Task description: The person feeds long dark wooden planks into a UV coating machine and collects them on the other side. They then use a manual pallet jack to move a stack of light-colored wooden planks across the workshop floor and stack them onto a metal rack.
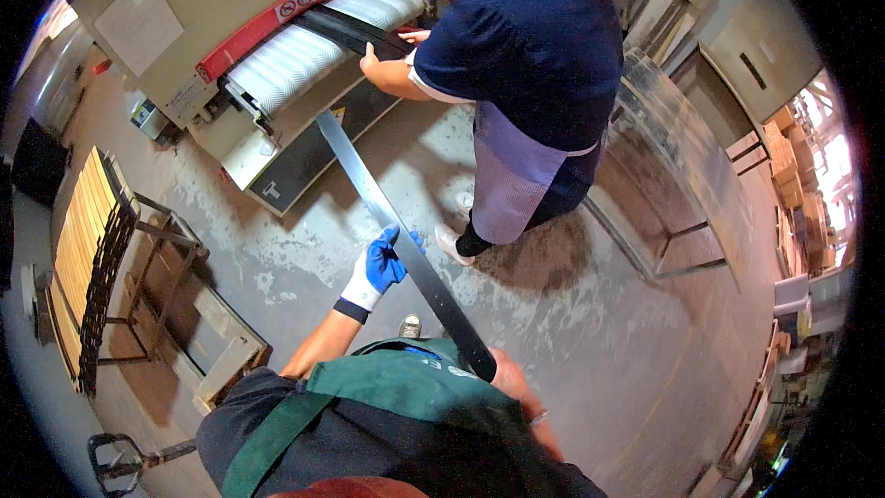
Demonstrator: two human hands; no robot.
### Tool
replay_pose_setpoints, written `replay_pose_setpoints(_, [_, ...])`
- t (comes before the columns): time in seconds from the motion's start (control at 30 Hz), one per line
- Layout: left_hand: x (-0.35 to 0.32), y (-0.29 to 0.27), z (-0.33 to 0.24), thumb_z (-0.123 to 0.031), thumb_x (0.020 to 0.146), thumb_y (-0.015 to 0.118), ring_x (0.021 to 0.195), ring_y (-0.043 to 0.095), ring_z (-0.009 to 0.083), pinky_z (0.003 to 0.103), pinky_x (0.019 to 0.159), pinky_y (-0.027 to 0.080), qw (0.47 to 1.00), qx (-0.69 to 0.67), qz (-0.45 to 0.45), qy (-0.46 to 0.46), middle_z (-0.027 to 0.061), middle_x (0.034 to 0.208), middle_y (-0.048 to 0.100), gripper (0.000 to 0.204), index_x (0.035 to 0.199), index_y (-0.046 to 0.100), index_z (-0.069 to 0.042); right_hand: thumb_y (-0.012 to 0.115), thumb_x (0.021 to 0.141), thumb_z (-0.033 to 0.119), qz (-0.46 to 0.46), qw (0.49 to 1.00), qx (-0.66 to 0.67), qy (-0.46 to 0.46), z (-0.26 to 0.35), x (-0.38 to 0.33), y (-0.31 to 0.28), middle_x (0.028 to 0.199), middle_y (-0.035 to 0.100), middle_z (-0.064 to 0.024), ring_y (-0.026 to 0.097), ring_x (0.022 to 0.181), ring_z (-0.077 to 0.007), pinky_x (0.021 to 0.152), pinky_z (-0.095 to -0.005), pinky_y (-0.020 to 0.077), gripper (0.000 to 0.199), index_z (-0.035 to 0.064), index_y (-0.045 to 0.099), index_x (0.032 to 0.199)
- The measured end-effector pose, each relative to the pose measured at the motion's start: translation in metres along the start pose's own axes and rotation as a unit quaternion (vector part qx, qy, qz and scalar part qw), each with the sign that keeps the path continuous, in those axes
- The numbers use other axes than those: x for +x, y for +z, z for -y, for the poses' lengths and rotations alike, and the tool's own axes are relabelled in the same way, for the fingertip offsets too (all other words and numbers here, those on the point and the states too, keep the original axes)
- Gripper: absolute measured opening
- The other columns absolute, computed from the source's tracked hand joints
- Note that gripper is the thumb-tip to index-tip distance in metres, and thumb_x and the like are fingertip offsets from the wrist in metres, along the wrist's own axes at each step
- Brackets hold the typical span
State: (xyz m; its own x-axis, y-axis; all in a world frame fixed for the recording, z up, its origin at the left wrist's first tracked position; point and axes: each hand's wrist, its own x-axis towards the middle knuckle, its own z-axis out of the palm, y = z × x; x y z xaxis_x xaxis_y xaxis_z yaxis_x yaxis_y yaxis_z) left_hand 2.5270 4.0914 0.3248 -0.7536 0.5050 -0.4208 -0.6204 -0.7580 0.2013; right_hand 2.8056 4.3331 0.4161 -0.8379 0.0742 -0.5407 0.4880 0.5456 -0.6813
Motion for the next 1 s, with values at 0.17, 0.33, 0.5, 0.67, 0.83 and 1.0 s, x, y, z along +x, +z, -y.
replay_pose_setpoints(0.17, [0.017,0.005,0.006,-0.024,0.1,0.062,0.106,0.067,0.0354,0.052,0.098,0.054,1.0,-0.019,0.001,-0.004,0.0192,0.113,0.068,0.031,0.121,0.06,-0.001,0.08,0.076,0.043,0.013,1.0,0.004,0.016,0.01,0.011,-0.027,0.115,0.068,-0.0232,0.066,0.11,-0.0382,0.095,-0.0414,0.0501,0.07,0.0017,0.06,0.129])
replay_pose_setpoints(0.33, [0.035,0.025,0.021,-0.024,0.099,0.062,0.103,0.068,0.0354,0.052,0.097,0.054,0.999,-0.001,0.036,0.005,0.0203,0.111,0.068,0.031,0.119,0.061,-0.001,0.083,0.073,0.04,0.012,0.999,0.03,0.006,-0.012,0.026,-0.058,0.112,0.07,-0.0218,0.067,0.109,-0.033,0.093,-0.0386,0.0502,0.069,-0.0003,0.062,0.125])
replay_pose_setpoints(0.5, [0.064,0.041,0.038,-0.028,0.099,0.063,0.102,0.069,0.035,0.049,0.091,0.057,0.999,0.007,0.03,0.016,0.0202,0.11,0.069,0.033,0.118,0.061,-0.001,0.085,0.072,0.038,0.028,0.996,0.083,-0.003,-0.034,0.047,-0.084,0.11,0.072,-0.0199,0.068,0.107,-0.0286,0.092,-0.0362,0.0502,0.068,-0.0003,0.063,0.124])
replay_pose_setpoints(0.67, [0.099,0.049,0.046,-0.03,0.1,0.062,0.098,0.07,0.0334,0.046,0.087,0.059,0.998,0.05,0.027,0.01,0.0184,0.105,0.071,0.031,0.114,0.062,-0.002,0.085,0.072,0.032,0.038,0.997,0.071,-0.021,-0.023,0.058,-0.117,0.107,0.073,-0.0157,0.067,0.105,-0.0205,0.093,-0.0341,0.0503,0.068,0.0002,0.062,0.127])
replay_pose_setpoints(0.83, [0.119,0.068,0.03,-0.039,0.099,0.061,0.072,0.071,0.0233,0.035,0.049,0.055,0.987,0.157,-0.028,0.023,0.0119,0.09,0.073,0.029,0.104,0.067,-0.011,0.079,0.074,0.018,0.063,0.984,0.105,-0.133,-0.025,0.092,-0.125,0.108,0.07,-0.0103,0.062,0.099,-0.0165,0.089,-0.0318,0.0496,0.059,-0.0056,0.059,0.124])
replay_pose_setpoints(1.0, [0.123,0.126,-0.007,-0.041,0.097,0.065,0.044,0.05,0.0121,0.027,0.036,0.027,0.95,0.28,-0.101,0.094,0.0009,0.07,0.068,0.025,0.085,0.066,-0.019,0.068,0.072,0.004,0.136,0.961,0.185,-0.15,0.029,0.131,-0.139,0.101,0.064,-0.0071,0.054,0.096,-0.0124,0.086,-0.0284,0.0463,0.048,-0.0068,0.058,0.118])
